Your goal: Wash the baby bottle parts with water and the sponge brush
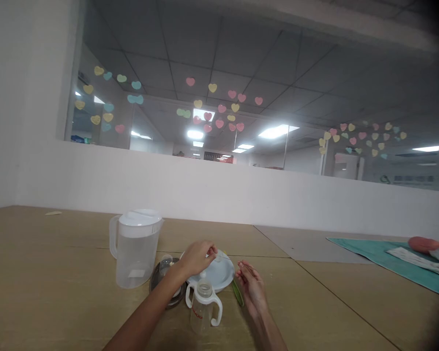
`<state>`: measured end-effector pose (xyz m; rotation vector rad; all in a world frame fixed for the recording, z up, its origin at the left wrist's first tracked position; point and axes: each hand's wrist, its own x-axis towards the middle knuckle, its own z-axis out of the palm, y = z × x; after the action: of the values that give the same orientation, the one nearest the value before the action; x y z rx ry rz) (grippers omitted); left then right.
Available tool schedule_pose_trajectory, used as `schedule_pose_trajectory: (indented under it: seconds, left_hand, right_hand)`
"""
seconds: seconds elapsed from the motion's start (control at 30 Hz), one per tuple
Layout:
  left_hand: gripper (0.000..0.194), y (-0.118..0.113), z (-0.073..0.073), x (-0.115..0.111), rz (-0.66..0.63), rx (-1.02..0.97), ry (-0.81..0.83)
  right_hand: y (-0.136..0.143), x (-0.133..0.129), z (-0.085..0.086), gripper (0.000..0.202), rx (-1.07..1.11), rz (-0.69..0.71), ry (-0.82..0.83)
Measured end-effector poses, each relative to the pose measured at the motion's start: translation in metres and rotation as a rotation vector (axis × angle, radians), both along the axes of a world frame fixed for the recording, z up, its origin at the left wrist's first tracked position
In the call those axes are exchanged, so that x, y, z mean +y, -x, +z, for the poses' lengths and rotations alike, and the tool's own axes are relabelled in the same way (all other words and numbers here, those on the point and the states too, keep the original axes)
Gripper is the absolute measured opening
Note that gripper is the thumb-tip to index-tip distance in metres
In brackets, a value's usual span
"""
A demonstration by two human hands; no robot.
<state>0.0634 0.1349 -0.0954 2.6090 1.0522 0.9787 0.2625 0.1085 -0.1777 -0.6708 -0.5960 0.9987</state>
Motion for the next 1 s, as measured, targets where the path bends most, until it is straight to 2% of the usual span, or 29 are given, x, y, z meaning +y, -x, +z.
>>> schedule_pose_trajectory:
  seconds: [0.17, 0.47, 0.73, 1.0]
  left_hand:
    - [0.018, 0.0013, 0.0006, 0.0015, 0.015, 0.007, -0.004]
    - [0.022, -0.0008, 0.0013, -0.0033, 0.015, 0.065, -0.016]
    - [0.026, 0.0005, 0.0035, -0.0021, 0.027, 0.08, -0.039]
    - [0.027, -0.0039, 0.0013, -0.0044, -0.023, 0.112, -0.061]
  right_hand:
    - [0.0, -0.0003, 0.0008, 0.034, 0.001, 0.033, -0.014]
    - [0.0014, -0.0027, 0.0051, 0.037, 0.042, 0.003, 0.017]
    - [0.0027, -0.0049, 0.0042, 0.033, -0.059, 0.013, 0.029]
    - [0.0074, -0.0063, 0.006, 0.031, -0.085, 0.064, 0.002]
